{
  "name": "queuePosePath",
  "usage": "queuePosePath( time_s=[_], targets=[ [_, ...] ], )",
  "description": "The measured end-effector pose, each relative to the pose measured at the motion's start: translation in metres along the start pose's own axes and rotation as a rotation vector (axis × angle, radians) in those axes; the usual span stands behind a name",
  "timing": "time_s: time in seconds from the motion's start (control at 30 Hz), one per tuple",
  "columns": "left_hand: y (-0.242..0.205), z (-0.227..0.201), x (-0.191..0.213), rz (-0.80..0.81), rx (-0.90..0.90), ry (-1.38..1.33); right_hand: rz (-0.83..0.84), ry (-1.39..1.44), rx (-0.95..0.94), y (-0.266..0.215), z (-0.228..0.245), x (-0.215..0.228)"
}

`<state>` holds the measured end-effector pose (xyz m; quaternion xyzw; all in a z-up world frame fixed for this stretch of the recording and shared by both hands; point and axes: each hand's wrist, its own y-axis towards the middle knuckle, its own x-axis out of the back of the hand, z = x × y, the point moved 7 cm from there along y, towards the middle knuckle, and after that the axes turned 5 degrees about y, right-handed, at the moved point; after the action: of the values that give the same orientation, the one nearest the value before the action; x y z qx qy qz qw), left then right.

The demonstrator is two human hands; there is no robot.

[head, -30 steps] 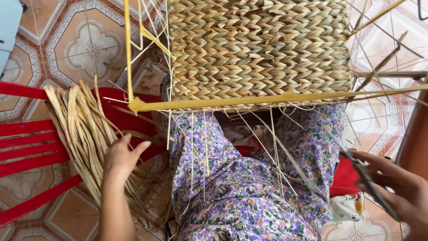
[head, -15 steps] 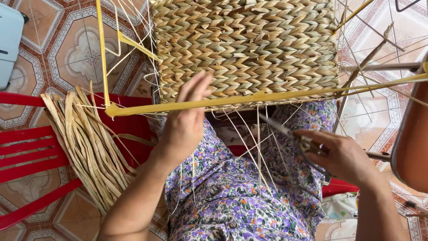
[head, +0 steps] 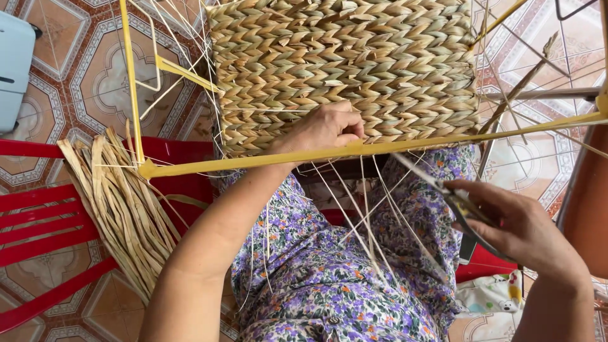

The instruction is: Weave a basket using dried plant fibers over a wire frame.

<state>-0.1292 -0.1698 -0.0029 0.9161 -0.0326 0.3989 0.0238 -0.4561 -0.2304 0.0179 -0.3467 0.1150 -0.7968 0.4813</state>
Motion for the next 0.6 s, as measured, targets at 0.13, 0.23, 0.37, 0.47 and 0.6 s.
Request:
queuePosePath(
  time_s=[0.13, 0.23, 0.37, 0.47, 0.6],
  targets=[
    [0.000, 0.010, 0.004, 0.005, -0.030, -0.104, -0.139, -0.093, 0.038, 0.019, 0.042, -0.008],
    [-0.003, 0.013, 0.007, 0.026, 0.018, -0.187, -0.205, -0.327, 0.162, 0.032, 0.074, -0.027],
    [-0.006, 0.010, 0.012, 0.018, 0.033, -0.222, -0.250, -0.472, 0.276, 0.038, 0.068, -0.034],
    [-0.006, 0.010, 0.014, 0.011, 0.051, -0.241, -0.256, -0.473, 0.358, 0.036, 0.073, -0.034],
    [-0.006, 0.011, 0.013, 0.025, 0.064, -0.251, -0.170, -0.520, 0.286, 0.041, 0.076, -0.039]
  ],
)
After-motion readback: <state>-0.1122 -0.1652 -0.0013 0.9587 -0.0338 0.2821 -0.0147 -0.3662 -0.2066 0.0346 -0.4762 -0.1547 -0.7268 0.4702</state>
